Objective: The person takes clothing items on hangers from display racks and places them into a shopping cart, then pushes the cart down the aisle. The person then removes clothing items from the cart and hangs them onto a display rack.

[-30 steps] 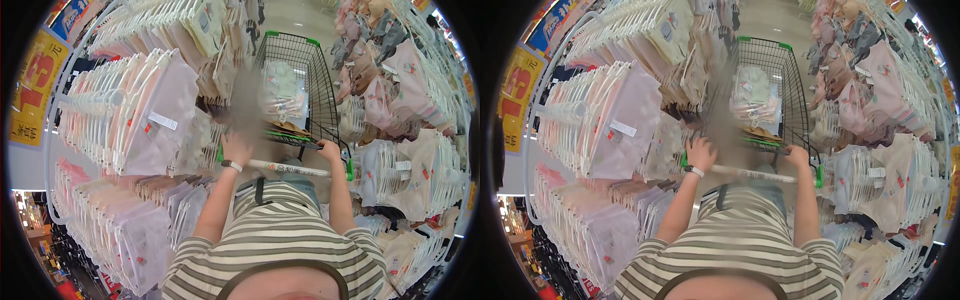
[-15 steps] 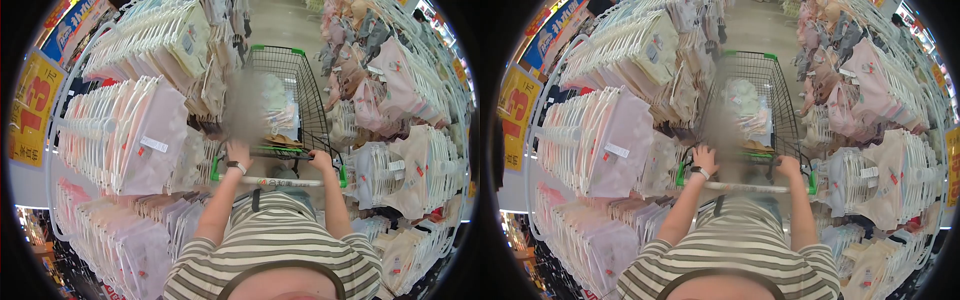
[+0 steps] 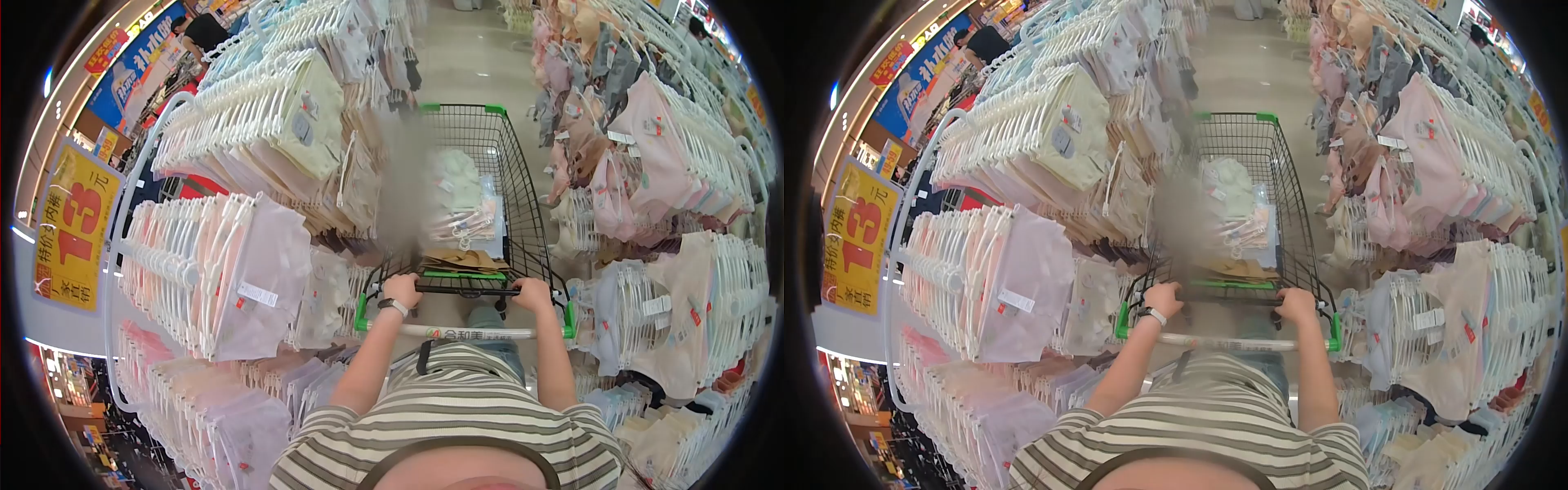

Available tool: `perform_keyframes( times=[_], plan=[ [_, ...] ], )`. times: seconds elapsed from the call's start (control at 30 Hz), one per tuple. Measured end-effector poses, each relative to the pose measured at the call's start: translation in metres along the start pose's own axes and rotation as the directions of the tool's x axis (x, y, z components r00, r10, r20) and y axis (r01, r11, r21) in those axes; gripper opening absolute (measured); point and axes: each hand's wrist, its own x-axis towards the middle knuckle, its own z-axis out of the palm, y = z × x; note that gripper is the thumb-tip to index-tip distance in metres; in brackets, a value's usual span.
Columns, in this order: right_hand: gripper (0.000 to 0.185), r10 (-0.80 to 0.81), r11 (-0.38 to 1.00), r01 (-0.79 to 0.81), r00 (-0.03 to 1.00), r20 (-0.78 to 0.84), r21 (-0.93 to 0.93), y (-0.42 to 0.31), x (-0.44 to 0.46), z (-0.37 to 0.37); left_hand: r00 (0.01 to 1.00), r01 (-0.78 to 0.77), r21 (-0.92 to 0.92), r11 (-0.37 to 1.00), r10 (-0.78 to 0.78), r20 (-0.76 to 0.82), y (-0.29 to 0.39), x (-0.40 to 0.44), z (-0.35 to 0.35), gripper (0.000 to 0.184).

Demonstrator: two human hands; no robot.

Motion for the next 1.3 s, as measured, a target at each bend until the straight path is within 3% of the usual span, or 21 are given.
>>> perform_keyframes(
  times=[0.17, 0.27, 0.57, 0.77, 0.9, 0.97, 1.1, 1.17, 1.2, 1.3],
  plan=[
    [0.024, -0.027, 1.000, 0.027, 1.000, 0.012, 0.012, 0.010, 0.022, -0.006, 0.999, 0.040, -0.002, 0.999, -0.040, 0.011, 0.008, 0.021, -0.006, 0.033],
    [0.024, -0.022, 1.000, 0.022, 1.000, 0.017, -0.016, 0.013, 0.039, -0.024, 0.996, -0.025, -0.039, 0.999, 0.021, -0.090, 0.008, 0.040, -0.003, 0.032],
    [0.024, -0.034, 0.999, 0.035, 0.999, 0.030, -0.017, 0.041, 0.104, -0.054, 0.988, -0.061, -0.072, 0.996, 0.050, -0.148, 0.031, 0.098, -0.015, 0.030],
    [0.026, -0.035, 0.998, 0.037, 0.998, 0.060, -0.041, 0.057, 0.146, -0.073, 0.990, -0.029, -0.060, 0.998, 0.021, -0.136, 0.043, 0.140, -0.017, 0.032],
    [0.026, -0.053, 0.998, 0.056, 0.997, 0.064, -0.034, 0.060, 0.168, -0.090, 0.991, 0.016, -0.072, 0.997, -0.026, -0.134, 0.054, 0.161, -0.023, 0.020],
    [0.031, -0.049, 0.998, 0.053, 0.995, 0.084, -0.046, 0.059, 0.180, -0.102, 0.980, 0.011, 0.022, 1.000, -0.006, -0.199, 0.056, 0.175, -0.023, 0.022],
    [0.031, -0.033, 0.999, 0.035, 0.995, 0.093, -0.024, 0.066, 0.212, -0.115, 0.997, 0.065, 0.069, 0.995, -0.061, -0.053, 0.058, 0.205, -0.031, 0.035],
    [0.023, -0.059, 0.998, 0.060, 0.997, 0.045, -0.008, 0.073, 0.227, -0.113, 0.982, 0.180, -0.018, 0.984, -0.179, 0.059, 0.071, 0.218, -0.046, 0.035],
    [0.023, -0.072, 0.997, 0.072, 0.997, 0.033, -0.006, 0.074, 0.233, -0.115, 0.990, 0.141, -0.039, 0.989, -0.142, -0.006, 0.069, 0.222, -0.044, 0.034],
    [0.025, -0.073, 0.997, 0.073, 0.997, 0.035, -0.013, 0.074, 0.250, -0.122, 0.993, 0.117, -0.093, 0.989, -0.116, 0.012, 0.072, 0.236, -0.056, 0.032]
  ],
)
